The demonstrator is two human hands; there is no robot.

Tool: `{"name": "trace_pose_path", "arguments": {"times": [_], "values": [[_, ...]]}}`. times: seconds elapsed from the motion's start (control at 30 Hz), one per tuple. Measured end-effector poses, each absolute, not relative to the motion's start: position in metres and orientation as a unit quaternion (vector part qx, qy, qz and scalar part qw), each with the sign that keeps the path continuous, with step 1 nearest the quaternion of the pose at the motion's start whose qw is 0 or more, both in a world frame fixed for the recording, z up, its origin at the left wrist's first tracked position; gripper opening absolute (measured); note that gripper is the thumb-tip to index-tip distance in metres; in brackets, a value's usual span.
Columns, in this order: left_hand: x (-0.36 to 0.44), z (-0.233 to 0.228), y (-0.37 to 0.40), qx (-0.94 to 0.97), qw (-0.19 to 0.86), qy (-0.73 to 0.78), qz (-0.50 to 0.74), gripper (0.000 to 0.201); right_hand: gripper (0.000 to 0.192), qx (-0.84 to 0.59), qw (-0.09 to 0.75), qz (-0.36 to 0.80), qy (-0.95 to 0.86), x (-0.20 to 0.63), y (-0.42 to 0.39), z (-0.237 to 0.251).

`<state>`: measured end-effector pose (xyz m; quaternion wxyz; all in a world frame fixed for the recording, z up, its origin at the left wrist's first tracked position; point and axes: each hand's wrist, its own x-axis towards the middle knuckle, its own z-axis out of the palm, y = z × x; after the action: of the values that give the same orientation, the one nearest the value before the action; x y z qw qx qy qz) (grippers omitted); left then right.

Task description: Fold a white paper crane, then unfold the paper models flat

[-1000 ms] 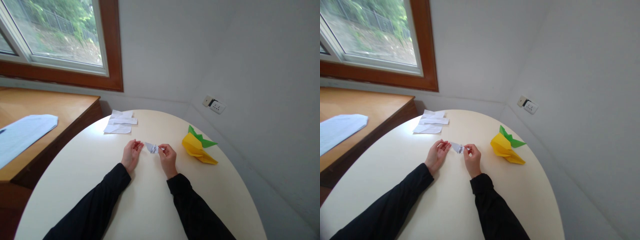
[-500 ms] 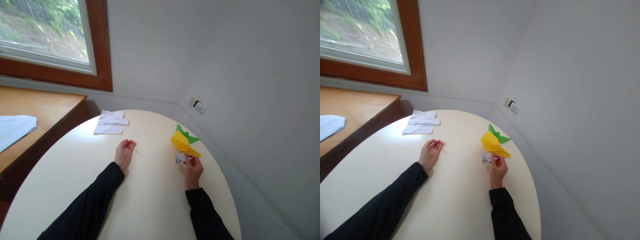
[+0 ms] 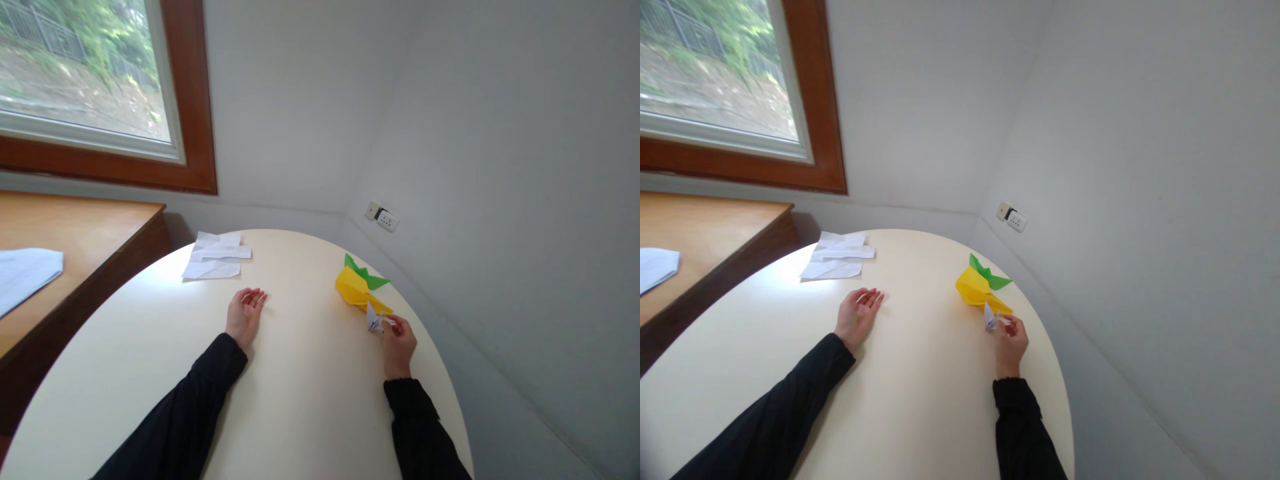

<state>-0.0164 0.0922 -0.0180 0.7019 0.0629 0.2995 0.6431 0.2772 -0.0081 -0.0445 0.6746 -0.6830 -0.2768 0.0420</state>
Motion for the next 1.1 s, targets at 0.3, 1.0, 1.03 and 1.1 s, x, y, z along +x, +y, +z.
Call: {"name": "trace_pose_path", "arguments": {"times": [0.3,1.0,1.03,1.1], "values": [[-0.016,-0.017,0.092,0.059,0.699,0.304,0.645,0.017,0.027,-0.689,0.665,-0.017,-0.287,0.27,-0.012,-0.035],[-0.029,-0.015,0.087,0.43,0.516,0.414,0.614,0.015,0.019,-0.501,0.468,-0.072,-0.724,0.153,-0.014,-0.031],[-0.033,-0.015,0.085,0.463,0.495,0.421,0.603,0.014,0.019,-0.51,0.453,-0.066,-0.728,0.153,-0.006,-0.032],[-0.04,-0.017,0.078,0.543,0.436,0.433,0.573,0.007,0.024,-0.523,0.422,-0.065,-0.737,0.155,0.009,-0.033]]}}
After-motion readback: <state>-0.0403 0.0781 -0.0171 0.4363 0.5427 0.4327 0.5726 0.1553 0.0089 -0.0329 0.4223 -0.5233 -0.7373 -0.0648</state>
